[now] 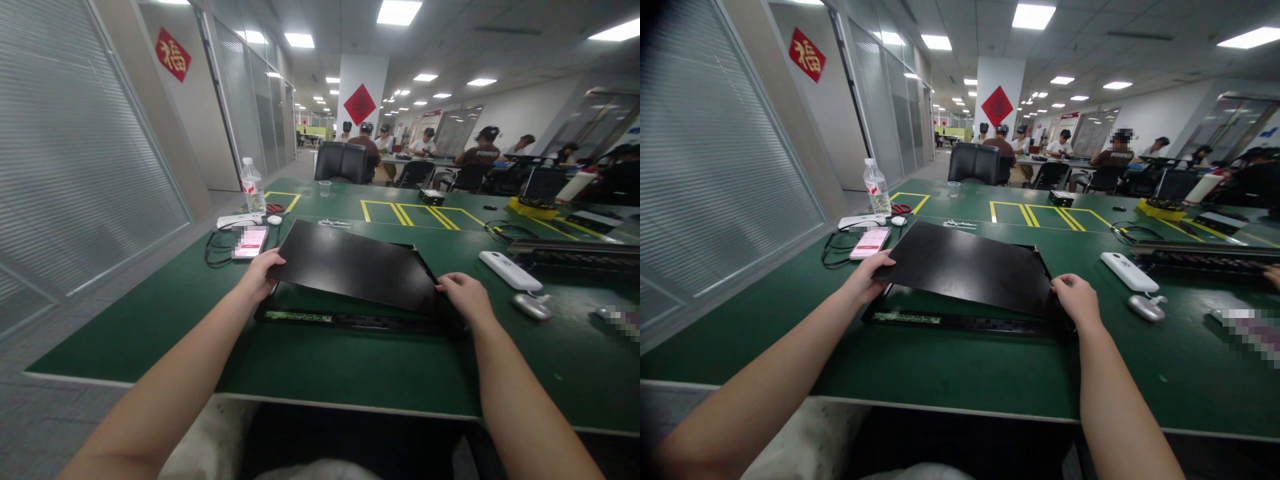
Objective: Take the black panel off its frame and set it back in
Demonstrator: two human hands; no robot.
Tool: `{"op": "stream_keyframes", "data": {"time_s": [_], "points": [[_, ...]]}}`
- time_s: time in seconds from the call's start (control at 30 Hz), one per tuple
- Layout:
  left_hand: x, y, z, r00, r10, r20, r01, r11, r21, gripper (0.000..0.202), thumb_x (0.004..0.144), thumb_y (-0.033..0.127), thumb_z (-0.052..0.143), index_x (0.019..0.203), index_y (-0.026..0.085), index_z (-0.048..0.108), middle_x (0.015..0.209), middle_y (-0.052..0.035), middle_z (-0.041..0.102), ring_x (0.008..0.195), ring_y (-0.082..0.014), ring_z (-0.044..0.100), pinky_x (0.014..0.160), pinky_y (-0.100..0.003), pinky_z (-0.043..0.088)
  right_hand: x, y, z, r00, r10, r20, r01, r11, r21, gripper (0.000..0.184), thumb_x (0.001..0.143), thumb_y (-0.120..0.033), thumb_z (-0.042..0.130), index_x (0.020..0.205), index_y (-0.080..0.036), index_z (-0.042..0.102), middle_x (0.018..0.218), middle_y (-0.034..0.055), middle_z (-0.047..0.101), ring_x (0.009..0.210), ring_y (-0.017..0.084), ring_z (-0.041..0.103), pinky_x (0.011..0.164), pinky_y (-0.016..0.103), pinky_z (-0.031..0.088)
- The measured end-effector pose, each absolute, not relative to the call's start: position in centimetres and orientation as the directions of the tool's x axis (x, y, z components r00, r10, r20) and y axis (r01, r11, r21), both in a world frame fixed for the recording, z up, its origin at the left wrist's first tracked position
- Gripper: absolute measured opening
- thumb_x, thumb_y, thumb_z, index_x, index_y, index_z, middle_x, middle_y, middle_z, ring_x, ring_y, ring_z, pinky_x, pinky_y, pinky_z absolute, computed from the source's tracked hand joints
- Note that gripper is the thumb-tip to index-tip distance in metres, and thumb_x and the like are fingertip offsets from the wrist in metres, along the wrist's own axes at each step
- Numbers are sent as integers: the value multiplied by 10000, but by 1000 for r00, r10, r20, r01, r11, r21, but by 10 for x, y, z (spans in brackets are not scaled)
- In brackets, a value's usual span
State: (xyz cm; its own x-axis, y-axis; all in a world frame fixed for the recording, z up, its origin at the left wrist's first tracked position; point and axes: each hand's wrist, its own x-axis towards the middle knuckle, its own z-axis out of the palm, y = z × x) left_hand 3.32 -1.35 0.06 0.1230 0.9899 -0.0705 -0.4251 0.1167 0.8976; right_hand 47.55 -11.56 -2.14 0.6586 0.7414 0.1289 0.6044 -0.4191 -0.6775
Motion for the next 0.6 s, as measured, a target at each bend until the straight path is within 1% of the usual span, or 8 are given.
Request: {"op": "stream_keyframes", "data": {"time_s": [0.13, 0.27, 0.4, 0.5, 0.6], "points": [[32, -12, -2, 124, 988, -91, -419, 135, 898, 371, 475, 118, 712, 844, 101, 752, 717, -40, 716, 600, -164, 628, 505, -224, 485, 476, -115, -23, 641, 754, 147, 654, -436, -618, 201, 759, -359, 640, 851, -232, 766, 823, 84, 791, 829, 275, 693, 642, 326, 431], [32, -10, -4, 129, 985, -111, -423, 156, 892, 309, 490, 109, 679, 796, 124, 724, 687, -24, 696, 576, -166, 618, 492, -236, 492, 476, -115, -22, 628, 763, 153, 692, -458, -558, 182, 771, -361, 637, 789, -240, 771, 817, 95, 777, 789, 271, 679, 618, 328, 424], [33, -8, -4, 120, 978, -173, -427, 208, 880, 242, 504, 116, 654, 742, 133, 696, 660, -27, 688, 554, -169, 625, 482, -245, 504, 474, -116, -20, 624, 767, 150, 706, -470, -530, 202, 781, -370, 630, 800, -243, 786, 818, 100, 763, 778, 275, 662, 634, 342, 429], [33, -6, -5, 101, 969, -225, -428, 246, 870, 246, 530, 124, 663, 772, 130, 705, 668, -42, 706, 547, -182, 644, 484, -258, 514, 474, -116, -20, 619, 772, 146, 709, -469, -526, 209, 777, -379, 634, 804, -244, 792, 827, 102, 762, 781, 276, 661, 641, 345, 432], [32, -4, -7, 62, 966, -250, -431, 252, 867, 277, 549, 110, 693, 824, 134, 714, 673, -39, 719, 532, -192, 659, 478, -265, 505, 474, -116, -20, 615, 775, 142, 713, -470, -520, 219, 779, -388, 634, 802, -244, 797, 831, 103, 763, 783, 274, 662, 640, 344, 437]]}}
